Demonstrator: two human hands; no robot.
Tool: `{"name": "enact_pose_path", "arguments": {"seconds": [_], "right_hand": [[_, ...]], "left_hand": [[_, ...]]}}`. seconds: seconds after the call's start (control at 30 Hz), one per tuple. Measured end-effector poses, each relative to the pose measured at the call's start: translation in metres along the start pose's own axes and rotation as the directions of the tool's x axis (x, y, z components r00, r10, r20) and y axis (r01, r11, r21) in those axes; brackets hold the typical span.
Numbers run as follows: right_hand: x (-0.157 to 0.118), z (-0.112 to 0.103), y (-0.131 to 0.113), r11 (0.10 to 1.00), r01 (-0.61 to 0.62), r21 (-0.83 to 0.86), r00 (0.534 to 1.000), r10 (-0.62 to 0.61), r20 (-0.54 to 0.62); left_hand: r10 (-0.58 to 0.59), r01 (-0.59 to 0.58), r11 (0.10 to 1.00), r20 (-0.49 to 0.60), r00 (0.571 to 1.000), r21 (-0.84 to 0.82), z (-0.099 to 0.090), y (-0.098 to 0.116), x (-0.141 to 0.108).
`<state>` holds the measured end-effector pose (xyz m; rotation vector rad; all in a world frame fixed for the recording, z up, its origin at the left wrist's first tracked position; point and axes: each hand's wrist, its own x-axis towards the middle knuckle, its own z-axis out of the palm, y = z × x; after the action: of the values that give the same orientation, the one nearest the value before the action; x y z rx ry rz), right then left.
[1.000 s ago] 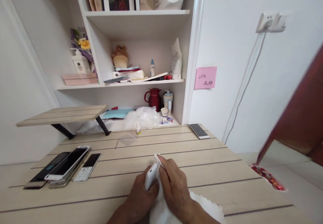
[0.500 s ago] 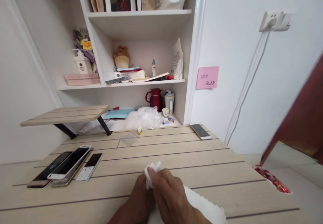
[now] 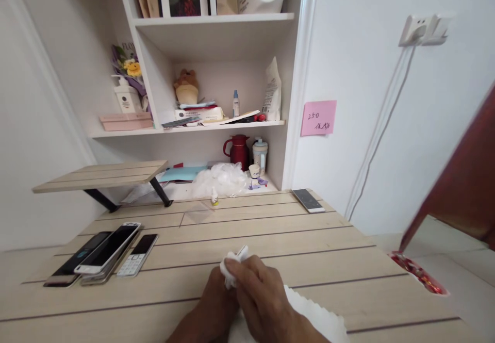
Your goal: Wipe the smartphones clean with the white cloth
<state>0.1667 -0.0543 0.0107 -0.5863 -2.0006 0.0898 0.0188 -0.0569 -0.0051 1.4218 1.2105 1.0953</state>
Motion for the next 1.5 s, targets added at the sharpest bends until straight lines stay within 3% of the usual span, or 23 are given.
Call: {"name": "enact_pose_path", "arguments": {"seconds": [0.1, 0.2, 0.27, 0.4, 0.47, 0.63, 0.8, 1.0, 1.13, 1.3, 1.43, 1.5], "right_hand": [[0.004, 0.002, 0.006, 0.98, -0.189, 0.058, 0.972, 0.196, -0.133], [0.008, 0.005, 0.009, 0.937, -0.329, 0.113, 0.923, 0.345, -0.17], [0.006, 0.007, 0.007, 0.947, -0.307, 0.095, 0.932, 0.32, -0.172], [-0.001, 0.006, 0.003, 0.999, -0.041, -0.026, 0.998, 0.039, -0.053], [-0.001, 0.004, 0.005, 0.999, 0.005, -0.049, 1.0, -0.006, -0.02], [0.002, 0.004, 0.014, 0.987, -0.15, -0.06, 0.978, 0.14, -0.154], [-0.002, 0.009, 0.012, 0.993, 0.0, -0.115, 0.999, -0.004, -0.036], [-0.002, 0.012, 0.013, 0.958, -0.284, -0.036, 0.943, 0.273, -0.19], [-0.001, 0.014, 0.011, 0.993, -0.1, -0.067, 0.988, 0.091, -0.121], [0.0, 0.013, 0.012, 0.946, -0.319, -0.049, 0.936, 0.307, -0.169], [0.001, 0.012, 0.011, 0.981, -0.169, -0.094, 0.983, 0.161, -0.086], [0.002, 0.011, 0.011, 0.98, -0.183, -0.077, 0.981, 0.177, -0.076]], "left_hand": [[0.014, -0.014, 0.999, -0.002, 1.0, 0.049, 0.002, 0.003, 0.001], [0.055, -0.054, 0.997, -0.005, 0.998, 0.045, 0.004, 0.005, 0.002], [0.059, -0.059, 0.998, 0.002, 0.998, 0.035, 0.003, 0.003, 0.002], [0.042, -0.043, 0.997, 0.017, 0.999, 0.068, 0.0, -0.005, 0.001], [0.051, -0.052, 0.996, 0.027, 0.998, 0.077, -0.001, -0.004, 0.002], [0.082, -0.085, 0.994, 0.034, 0.996, 0.076, 0.0, 0.005, 0.003], [0.024, -0.026, 0.999, 0.034, 0.999, 0.044, -0.002, -0.002, 0.002], [0.013, -0.012, 0.998, -0.015, 1.0, 0.069, 0.0, 0.0, 0.001], [0.011, -0.011, 1.0, 0.031, 0.999, 0.013, 0.001, 0.003, -0.001], [0.004, -0.002, 0.995, -0.026, 1.0, 0.098, 0.002, 0.002, 0.0], [-0.003, 0.001, 0.999, 0.037, 0.999, 0.042, 0.002, 0.0, 0.001], [-0.012, 0.011, 0.998, 0.017, 1.0, 0.055, 0.002, 0.001, 0.002]]}}
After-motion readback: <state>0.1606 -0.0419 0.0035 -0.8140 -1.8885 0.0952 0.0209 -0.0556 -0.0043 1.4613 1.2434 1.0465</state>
